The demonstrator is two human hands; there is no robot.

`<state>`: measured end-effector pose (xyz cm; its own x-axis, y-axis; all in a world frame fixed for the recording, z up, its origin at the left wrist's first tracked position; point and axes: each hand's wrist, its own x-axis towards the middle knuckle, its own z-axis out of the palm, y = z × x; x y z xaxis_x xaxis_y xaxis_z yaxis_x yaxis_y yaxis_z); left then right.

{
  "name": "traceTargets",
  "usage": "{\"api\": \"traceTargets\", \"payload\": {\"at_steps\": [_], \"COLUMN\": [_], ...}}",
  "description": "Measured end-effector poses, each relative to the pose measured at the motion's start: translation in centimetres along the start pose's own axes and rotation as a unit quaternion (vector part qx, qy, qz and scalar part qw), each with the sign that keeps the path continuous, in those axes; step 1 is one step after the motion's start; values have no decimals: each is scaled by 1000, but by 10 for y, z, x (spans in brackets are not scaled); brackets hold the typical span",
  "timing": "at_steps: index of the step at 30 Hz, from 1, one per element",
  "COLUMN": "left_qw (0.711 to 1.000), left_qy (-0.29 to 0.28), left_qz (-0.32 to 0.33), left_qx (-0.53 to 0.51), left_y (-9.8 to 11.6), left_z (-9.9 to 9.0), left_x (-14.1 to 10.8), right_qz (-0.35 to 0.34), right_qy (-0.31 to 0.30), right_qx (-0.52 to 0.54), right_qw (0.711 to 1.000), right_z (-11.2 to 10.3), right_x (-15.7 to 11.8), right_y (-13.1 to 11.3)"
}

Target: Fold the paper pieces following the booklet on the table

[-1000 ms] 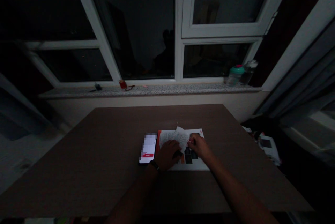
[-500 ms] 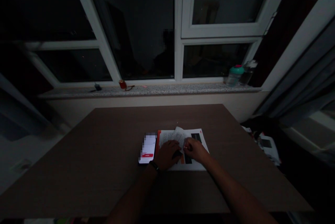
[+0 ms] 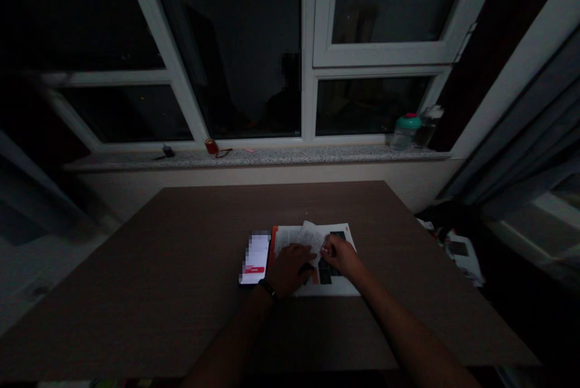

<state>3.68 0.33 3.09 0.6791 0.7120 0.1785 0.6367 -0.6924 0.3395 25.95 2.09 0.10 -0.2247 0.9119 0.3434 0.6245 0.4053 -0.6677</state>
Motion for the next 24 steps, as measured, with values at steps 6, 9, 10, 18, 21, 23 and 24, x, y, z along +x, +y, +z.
{"api": "traceTargets", "payload": {"at_steps": [6, 9, 10, 18, 21, 23, 24], "left_qw": [1000, 1000, 1000, 999, 999, 1000, 1000], "left_qy": [-1, 5, 8, 13, 11, 11, 11], "left_qz": [-12, -4, -1, 19, 22, 22, 21], "left_qx": [5, -4, -9, -27, -23, -19, -18], "left_y": [6, 3, 2, -3, -2, -2, -2], "left_z": [-6, -4, -2, 4, 4, 5, 5], "left_x": [3, 2, 2, 1, 1, 1, 1], "right_qz": [-4, -15, -16, 45, 48, 43, 38], "right_qy": [-50, -54, -47, 57, 49, 30, 16], "right_qx": [24, 27, 25, -10, -1, 12, 19], "right_qw": [998, 998, 998, 997, 998, 999, 999], "right_z": [4, 4, 4, -1, -2, -1, 0], "right_x": [-2, -1, 0, 7, 6, 4, 3], "right_y": [-6, -6, -5, 10, 8, 5, 4]}}
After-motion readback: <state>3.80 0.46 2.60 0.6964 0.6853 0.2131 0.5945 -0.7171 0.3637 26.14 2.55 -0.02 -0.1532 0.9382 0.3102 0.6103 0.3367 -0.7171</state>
